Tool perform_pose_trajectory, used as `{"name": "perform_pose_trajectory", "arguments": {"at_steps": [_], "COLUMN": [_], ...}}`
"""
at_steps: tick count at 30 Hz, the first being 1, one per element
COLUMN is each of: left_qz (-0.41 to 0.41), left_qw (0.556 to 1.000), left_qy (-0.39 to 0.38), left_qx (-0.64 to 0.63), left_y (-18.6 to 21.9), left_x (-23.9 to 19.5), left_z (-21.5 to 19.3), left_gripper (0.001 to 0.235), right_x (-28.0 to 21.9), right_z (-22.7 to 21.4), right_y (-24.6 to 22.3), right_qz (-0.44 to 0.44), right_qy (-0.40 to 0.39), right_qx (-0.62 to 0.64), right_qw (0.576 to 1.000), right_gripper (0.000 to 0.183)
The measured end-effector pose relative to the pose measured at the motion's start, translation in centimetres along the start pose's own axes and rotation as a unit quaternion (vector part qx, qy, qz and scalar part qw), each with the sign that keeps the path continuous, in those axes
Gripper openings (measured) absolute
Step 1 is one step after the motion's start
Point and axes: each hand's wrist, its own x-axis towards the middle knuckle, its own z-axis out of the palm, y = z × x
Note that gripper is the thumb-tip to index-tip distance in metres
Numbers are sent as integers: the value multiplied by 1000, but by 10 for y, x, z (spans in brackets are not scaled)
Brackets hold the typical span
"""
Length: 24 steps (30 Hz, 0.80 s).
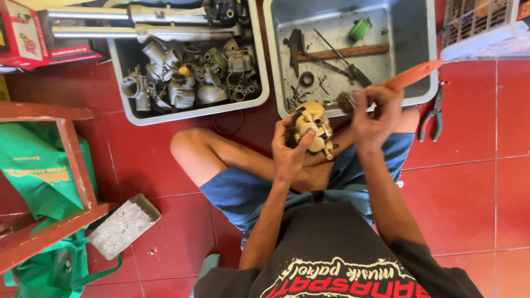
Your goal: Cleaning and disassembling motorcycle carburetor components using a small tool.
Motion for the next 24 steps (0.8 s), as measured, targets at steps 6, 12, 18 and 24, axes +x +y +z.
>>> {"name": "perform_pose_trajectory", "arguments": {"at_steps": [6,12,18,24], "left_qz": [-17,-93,-20,53], "left_qw": [998,965,986,992], "left_qy": [-29,25,-21,82], "left_qx": [-50,-245,-165,-76], "left_y": [-2,-30,39,79], "left_x": [9,27,51,118], "left_z": [-6,-11,-24,-26], "left_gripper": [42,42,48,63], "right_x": [-18,-23,-2,47], "right_z": [-35,-21,21,117], "right_y": [11,3,-6,-62], "right_qz": [115,231,312,39], "right_qy": [-178,-158,-148,-403], "right_qx": [75,158,244,-39], "right_qw": [975,947,906,914], "right_gripper": [26,29,37,74]}}
